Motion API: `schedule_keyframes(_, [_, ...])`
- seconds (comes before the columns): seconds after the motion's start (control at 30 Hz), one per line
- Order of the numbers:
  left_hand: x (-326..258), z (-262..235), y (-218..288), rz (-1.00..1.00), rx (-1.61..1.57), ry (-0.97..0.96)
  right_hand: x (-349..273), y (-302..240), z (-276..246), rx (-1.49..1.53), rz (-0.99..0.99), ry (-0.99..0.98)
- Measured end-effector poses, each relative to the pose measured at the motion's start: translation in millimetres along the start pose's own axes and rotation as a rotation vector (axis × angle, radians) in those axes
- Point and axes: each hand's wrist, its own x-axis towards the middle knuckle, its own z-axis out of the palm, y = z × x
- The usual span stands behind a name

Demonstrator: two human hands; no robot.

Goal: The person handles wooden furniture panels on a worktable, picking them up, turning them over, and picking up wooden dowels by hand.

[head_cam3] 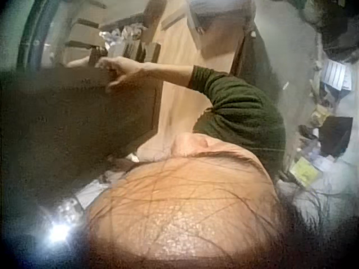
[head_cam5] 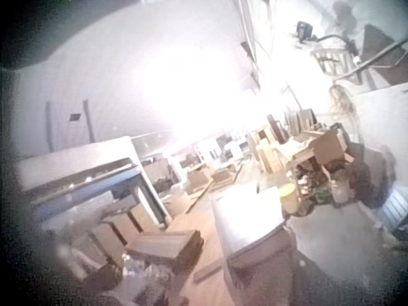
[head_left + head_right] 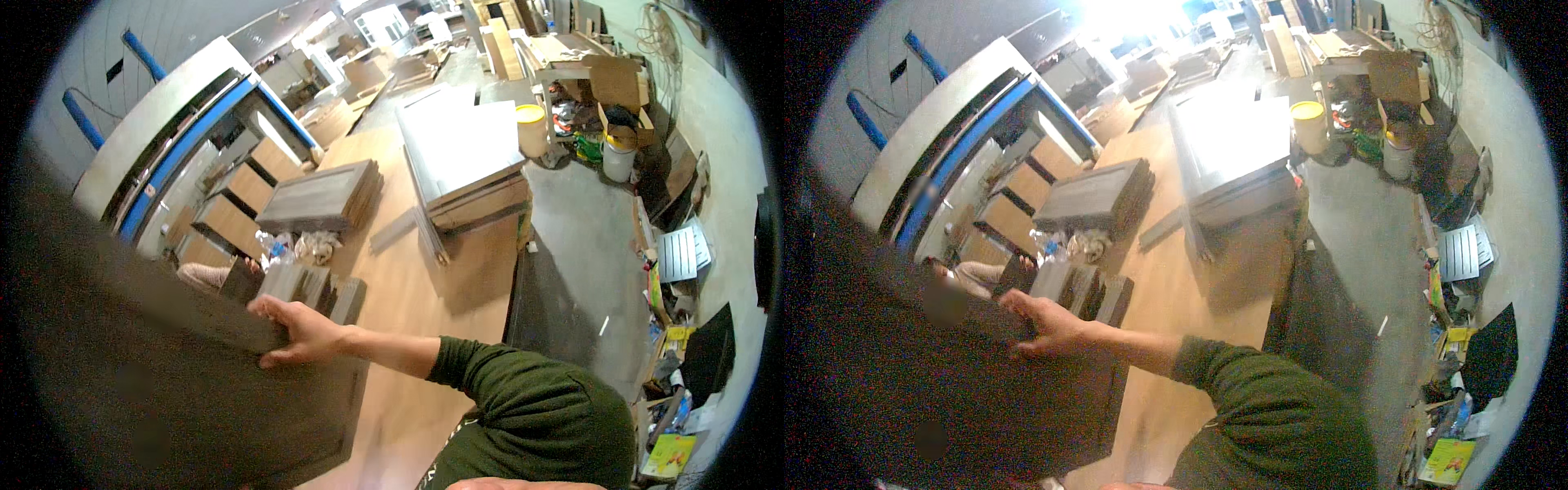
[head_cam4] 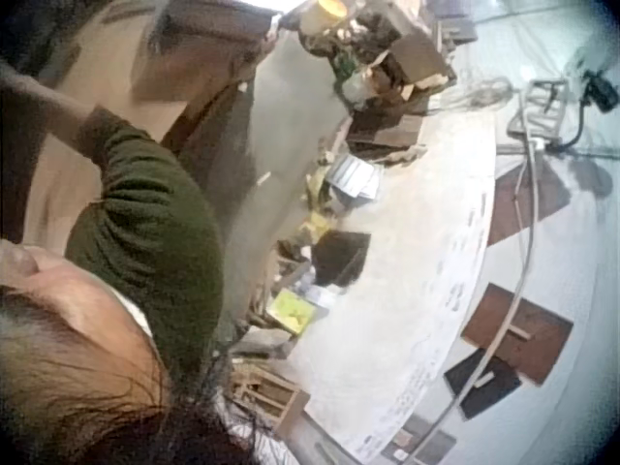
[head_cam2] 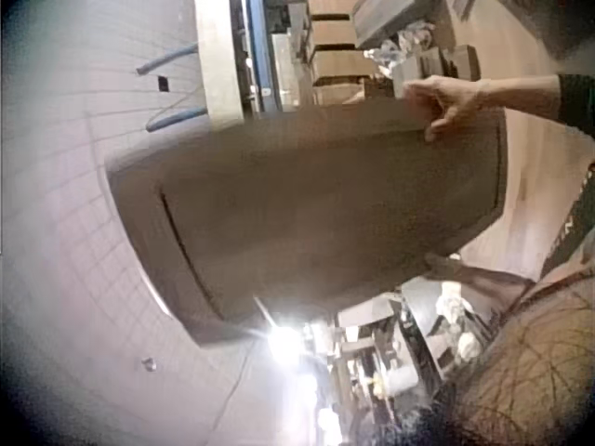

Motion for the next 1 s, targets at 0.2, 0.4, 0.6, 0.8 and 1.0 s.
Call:
schedule_keyframes(0.2, [101.0,-25.2,-83.8,0.052,-0.586,-0.217,-56.1,22.6,44.9,0.012,0.348,0.318])
schedule_keyframes(0.4, [44.2,36.7,54.2,0.441,0.086,-0.673,-204.9,62.6,23.0,-0.225,0.949,-0.674])
schedule_keyframes(0.6, [-23.0,143.0,90.4,0.613,0.096,-0.792,-259.5,39.8,-37.0,-0.362,1.108,-0.709])
schedule_keyframes(0.8, [-14.7,126.0,83.4,0.520,0.014,-0.788,-217.1,14.7,-62.9,-0.469,0.791,-0.198])
schedule_keyframes(1.0, [-45.8,81.1,68.9,0.516,0.104,-0.835,-118.2,-1.9,-102.1,-1.101,0.170,-0.084])
